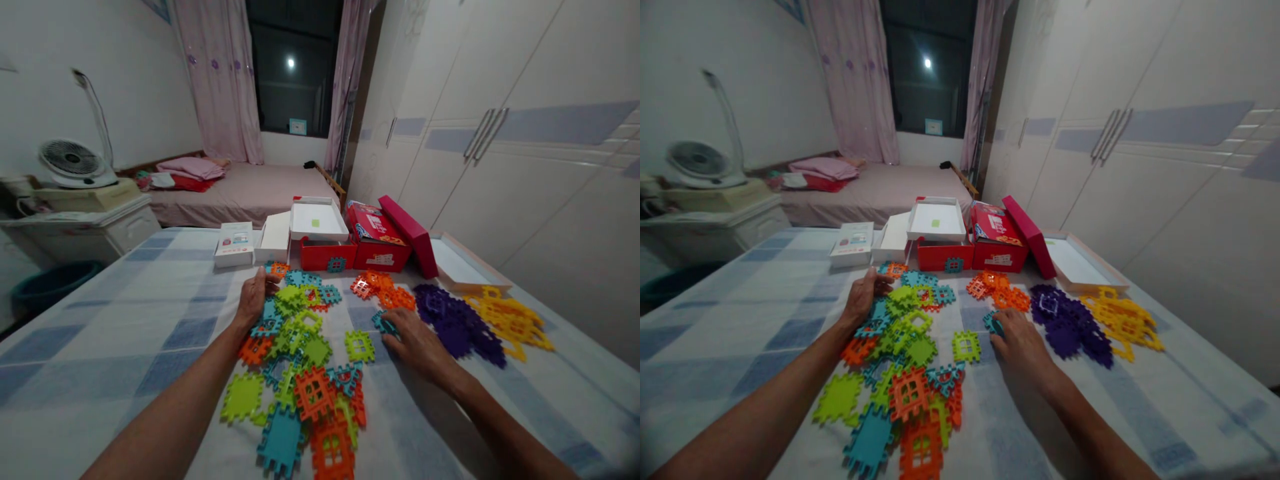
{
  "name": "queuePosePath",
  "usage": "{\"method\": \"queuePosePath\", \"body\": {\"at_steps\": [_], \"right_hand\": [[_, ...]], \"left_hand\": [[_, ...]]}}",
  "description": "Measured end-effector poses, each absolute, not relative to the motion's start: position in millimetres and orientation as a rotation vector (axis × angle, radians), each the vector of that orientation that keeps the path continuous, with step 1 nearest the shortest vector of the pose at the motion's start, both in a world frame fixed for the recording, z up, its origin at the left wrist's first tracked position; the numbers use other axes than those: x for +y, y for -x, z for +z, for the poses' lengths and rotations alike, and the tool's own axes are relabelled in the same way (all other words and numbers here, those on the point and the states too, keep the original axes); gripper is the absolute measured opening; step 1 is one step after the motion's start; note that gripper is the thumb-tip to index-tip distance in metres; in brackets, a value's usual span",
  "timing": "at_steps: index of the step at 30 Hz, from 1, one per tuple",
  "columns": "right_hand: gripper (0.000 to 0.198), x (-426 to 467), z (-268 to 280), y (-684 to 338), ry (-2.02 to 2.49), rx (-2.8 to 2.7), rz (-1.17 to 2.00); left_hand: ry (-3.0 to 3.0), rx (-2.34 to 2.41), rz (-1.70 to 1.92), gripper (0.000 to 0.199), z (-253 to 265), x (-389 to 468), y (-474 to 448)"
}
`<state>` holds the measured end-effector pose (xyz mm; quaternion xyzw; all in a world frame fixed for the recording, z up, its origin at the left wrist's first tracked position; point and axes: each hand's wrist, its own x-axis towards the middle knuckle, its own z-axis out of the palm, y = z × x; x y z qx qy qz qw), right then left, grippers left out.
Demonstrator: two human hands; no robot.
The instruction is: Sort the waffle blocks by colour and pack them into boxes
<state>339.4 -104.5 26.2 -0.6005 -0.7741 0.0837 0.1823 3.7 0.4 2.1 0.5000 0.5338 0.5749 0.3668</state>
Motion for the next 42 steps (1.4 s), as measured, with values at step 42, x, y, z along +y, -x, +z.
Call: {"method": "queuePosePath", "body": {"at_steps": [42], "right_hand": [[0.033, -139.8, 63.7, -280.3, 1.151, -2.620, 0.744]], "left_hand": [[-1.353, 1.370, 1.479, 0.073, -2.7, 3.6, -2.8]]}}
